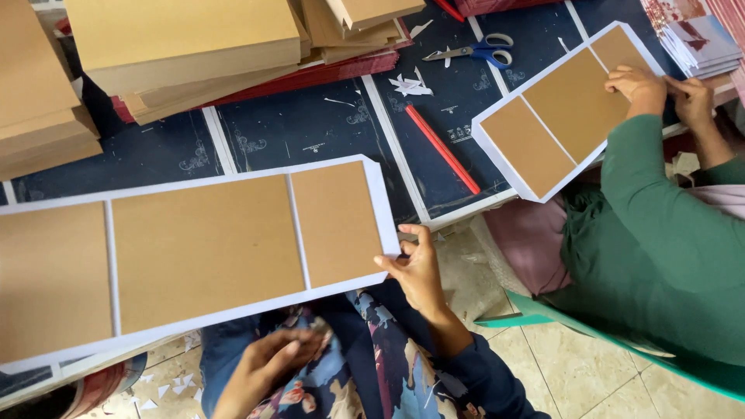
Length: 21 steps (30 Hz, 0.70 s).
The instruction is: The person assembles book covers by applying cardboard pieces to a large white adhesive sheet, smoothing them with a red tool, and then trimming the edges with scissors.
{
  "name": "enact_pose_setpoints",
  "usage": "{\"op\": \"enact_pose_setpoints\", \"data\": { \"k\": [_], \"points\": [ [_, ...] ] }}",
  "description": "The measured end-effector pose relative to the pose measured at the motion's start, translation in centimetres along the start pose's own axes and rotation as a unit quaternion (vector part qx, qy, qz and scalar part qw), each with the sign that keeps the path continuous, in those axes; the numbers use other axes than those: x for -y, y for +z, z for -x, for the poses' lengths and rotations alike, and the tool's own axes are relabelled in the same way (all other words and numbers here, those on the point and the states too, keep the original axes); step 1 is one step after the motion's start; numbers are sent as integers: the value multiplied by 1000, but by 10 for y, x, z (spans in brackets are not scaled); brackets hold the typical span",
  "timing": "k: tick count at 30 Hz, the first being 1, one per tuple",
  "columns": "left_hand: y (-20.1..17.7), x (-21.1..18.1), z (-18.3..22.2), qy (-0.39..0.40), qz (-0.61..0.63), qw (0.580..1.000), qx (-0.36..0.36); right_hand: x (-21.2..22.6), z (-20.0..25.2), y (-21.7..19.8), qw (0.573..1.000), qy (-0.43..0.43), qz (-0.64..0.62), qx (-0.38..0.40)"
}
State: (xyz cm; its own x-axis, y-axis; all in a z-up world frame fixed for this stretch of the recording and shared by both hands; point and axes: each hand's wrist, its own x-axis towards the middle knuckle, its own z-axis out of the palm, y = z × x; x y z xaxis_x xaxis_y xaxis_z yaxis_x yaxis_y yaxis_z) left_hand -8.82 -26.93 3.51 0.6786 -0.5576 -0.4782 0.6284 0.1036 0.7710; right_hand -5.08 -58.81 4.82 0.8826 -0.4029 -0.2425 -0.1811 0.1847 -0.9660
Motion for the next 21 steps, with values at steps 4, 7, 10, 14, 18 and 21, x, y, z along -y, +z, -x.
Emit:
{"op": "enact_pose_setpoints", "data": {
  "k": [4,7,10,14,18,21],
  "points": [
    [25,23,-54,-28,276,960,-39,23,6,3,978,-43,192,74],
    [49,-5,-70,-70,340,935,-74,42,-22,-23,937,-103,327,60],
    [61,12,-93,-52,379,922,-62,82,-86,-69,900,-187,393,-6],
    [76,35,-116,-2,434,899,-50,124,-235,-139,768,-391,504,-65],
    [88,31,-123,4,440,894,-89,131,-372,-176,741,-373,557,-47],
    [90,37,-129,5,443,886,-135,109,-462,-202,714,-401,574,-12]
  ]
}}
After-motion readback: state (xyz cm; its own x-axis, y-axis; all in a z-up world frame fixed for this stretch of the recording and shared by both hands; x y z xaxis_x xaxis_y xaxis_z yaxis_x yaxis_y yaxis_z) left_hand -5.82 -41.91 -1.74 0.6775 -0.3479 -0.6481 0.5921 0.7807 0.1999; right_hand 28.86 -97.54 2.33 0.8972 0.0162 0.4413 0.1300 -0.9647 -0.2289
